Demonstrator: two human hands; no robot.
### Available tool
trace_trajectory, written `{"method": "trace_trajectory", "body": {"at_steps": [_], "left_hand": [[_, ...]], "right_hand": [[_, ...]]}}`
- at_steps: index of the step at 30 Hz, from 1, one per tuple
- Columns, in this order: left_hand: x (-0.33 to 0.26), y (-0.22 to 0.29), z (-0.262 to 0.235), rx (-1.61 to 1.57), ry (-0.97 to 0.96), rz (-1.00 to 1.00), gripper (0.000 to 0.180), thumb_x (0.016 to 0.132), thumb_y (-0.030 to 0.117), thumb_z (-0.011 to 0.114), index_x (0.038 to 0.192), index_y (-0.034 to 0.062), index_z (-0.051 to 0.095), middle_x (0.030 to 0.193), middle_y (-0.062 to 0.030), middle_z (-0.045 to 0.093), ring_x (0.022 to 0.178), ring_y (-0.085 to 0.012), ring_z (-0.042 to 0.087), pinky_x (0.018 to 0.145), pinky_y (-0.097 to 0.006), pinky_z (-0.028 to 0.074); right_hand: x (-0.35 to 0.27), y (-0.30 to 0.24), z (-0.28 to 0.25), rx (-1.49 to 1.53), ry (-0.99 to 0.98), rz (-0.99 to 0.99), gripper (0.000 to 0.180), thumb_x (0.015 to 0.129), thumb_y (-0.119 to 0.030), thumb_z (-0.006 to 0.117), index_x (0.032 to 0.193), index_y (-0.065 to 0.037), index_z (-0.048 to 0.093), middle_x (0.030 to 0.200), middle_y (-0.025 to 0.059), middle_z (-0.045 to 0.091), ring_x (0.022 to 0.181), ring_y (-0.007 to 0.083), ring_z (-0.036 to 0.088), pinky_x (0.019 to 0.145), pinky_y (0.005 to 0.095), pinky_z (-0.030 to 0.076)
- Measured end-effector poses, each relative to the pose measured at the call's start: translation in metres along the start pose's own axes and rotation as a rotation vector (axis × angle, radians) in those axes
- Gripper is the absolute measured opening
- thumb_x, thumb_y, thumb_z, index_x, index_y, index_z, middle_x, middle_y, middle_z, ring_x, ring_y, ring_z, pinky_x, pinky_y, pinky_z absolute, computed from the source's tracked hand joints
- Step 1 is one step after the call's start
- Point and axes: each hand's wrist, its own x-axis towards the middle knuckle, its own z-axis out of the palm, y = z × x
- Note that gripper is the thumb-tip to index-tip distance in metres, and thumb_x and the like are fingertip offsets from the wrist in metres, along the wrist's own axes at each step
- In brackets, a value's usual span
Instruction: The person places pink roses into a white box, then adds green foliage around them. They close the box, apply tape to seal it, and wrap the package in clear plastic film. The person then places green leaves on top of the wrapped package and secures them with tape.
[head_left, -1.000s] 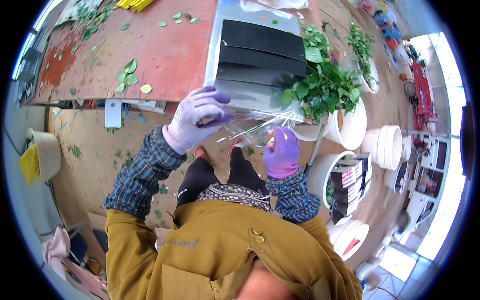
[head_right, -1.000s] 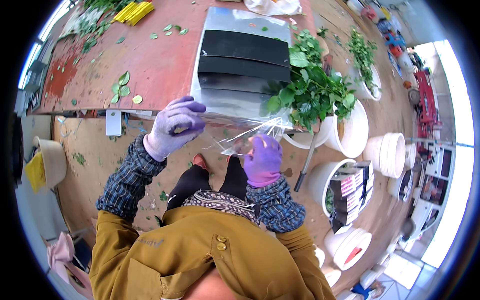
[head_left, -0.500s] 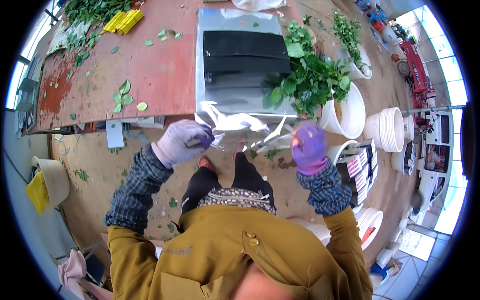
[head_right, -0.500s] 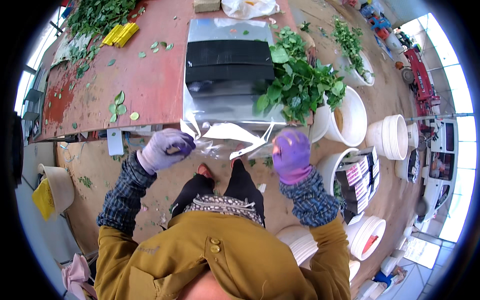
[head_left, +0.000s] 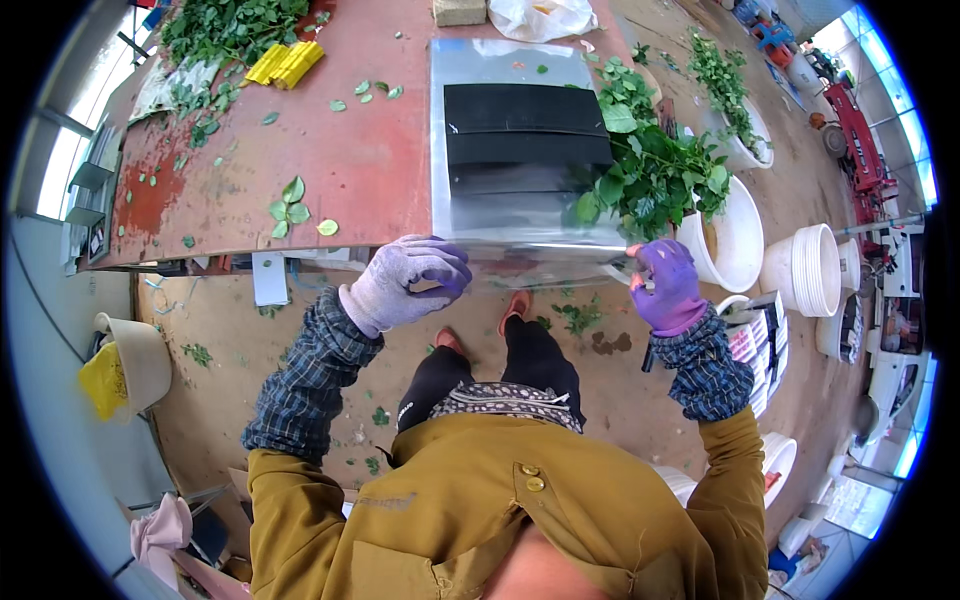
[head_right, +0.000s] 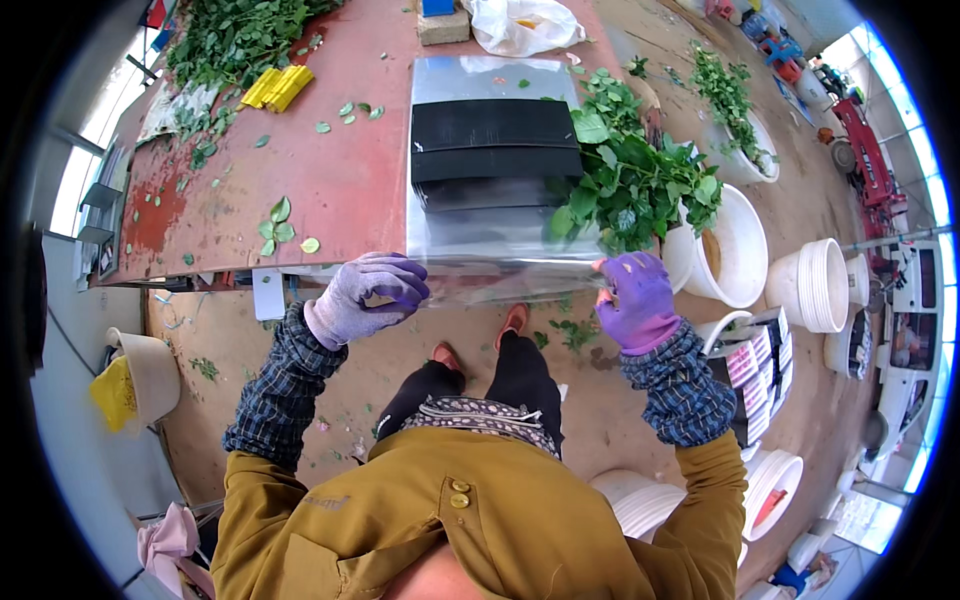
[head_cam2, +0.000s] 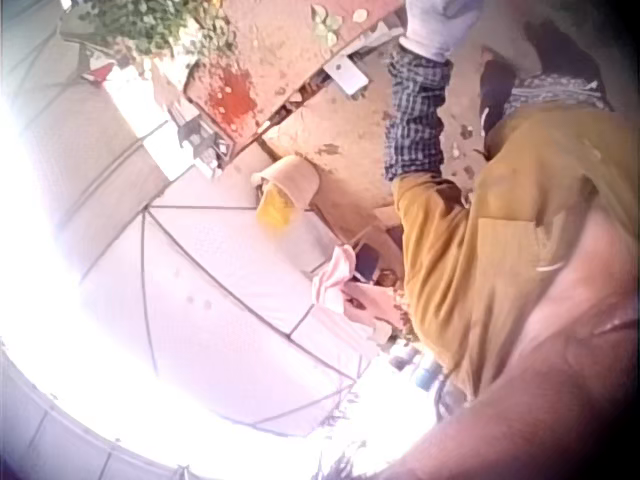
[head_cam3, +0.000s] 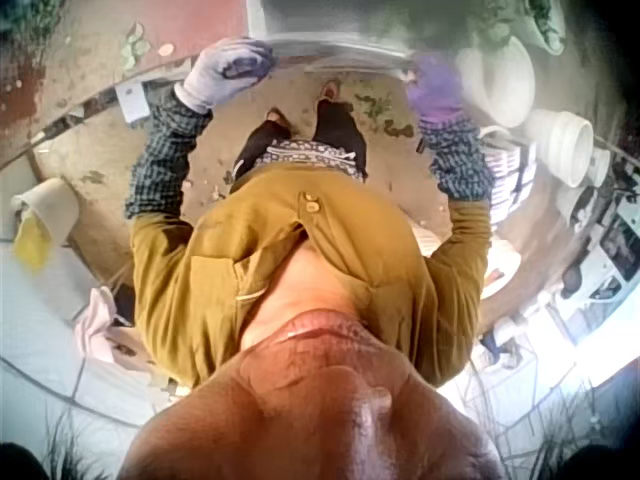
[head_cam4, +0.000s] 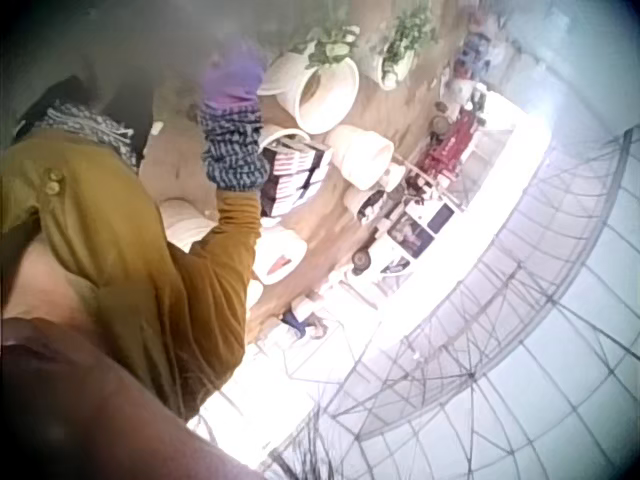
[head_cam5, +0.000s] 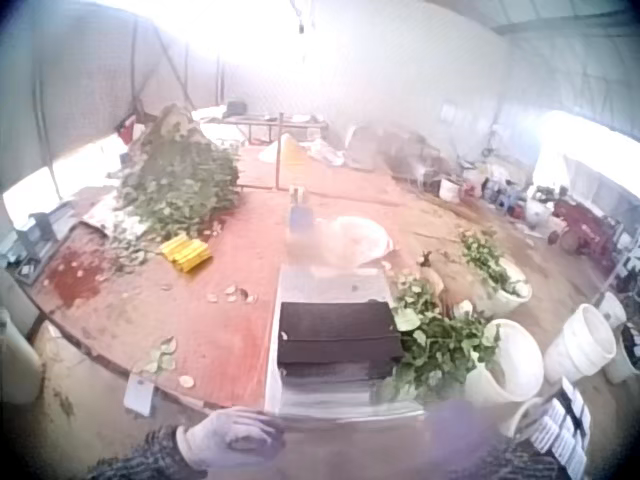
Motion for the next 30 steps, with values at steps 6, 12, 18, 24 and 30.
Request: {"method": "trace_trajectory", "body": {"at_steps": [6,12,18,24,30], "left_hand": [[0.034,0.009,-0.025,-0.065,0.021,-0.1,0.016,0.069,-0.003,0.071,0.083,0.0027,0.066,0.091,-0.008,0.069,0.098,-0.0257,0.064,0.087,-0.036,0.049],[0.093,0.003,-0.069,-0.019,0.126,-0.248,0.017,0.075,-0.009,0.067,0.087,0.0022,0.066,0.097,-0.009,0.069,0.099,-0.0189,0.064,0.085,-0.031,0.05],[0.143,-0.025,-0.102,-0.092,0.213,-0.81,0.017,0.078,-0.001,0.069,0.095,-0.0004,0.069,0.093,-0.0046,0.07,0.088,-0.0089,0.062,0.081,-0.025,0.051],[0.154,-0.067,-0.115,-0.35,0.226,-0.814,0.013,0.079,0.002,0.069,0.091,-0.0002,0.069,0.118,-0.0092,0.063,0.088,-0.0087,0.061,0.078,-0.025,0.051],[0.165,-0.106,-0.122,-0.441,0.108,-0.825,0.009,0.078,0.002,0.069,0.072,-0.0001,0.062,0.131,-0.014,0.053,0.097,-0.0128,0.06,0.075,-0.025,0.051]], "right_hand": [[0.021,0.048,-0.022,0.102,0.153,-0.002,0.014,0.067,-0.003,0.068,0.079,-0.007,0.063,0.074,0.0088,0.058,0.073,0.0294,0.058,0.067,0.0389,0.047],[0.069,0.105,-0.02,0.444,0.185,0.018,0.01,0.073,0.001,0.068,0.079,-0.003,0.062,0.075,0.0093,0.061,0.069,0.025,0.059,0.063,0.0324,0.046],[0.14,0.143,-0.013,0.719,-0.112,0.272,0.007,0.077,-0.006,0.066,0.079,0.0,0.062,0.07,0.0014,0.055,0.065,0.0096,0.05,0.061,0.0253,0.04],[0.16,0.176,0.016,0.884,-0.178,0.407,0.009,0.077,-0.008,0.067,0.076,0.0,0.063,0.067,-0.001,0.055,0.064,0.0068,0.048,0.059,0.0244,0.038],[0.175,0.179,0.021,0.904,-0.193,0.506,0.007,0.076,-0.008,0.067,0.075,-0.002,0.063,0.067,-0.0028,0.056,0.063,0.0062,0.047,0.058,0.0238,0.038]]}}
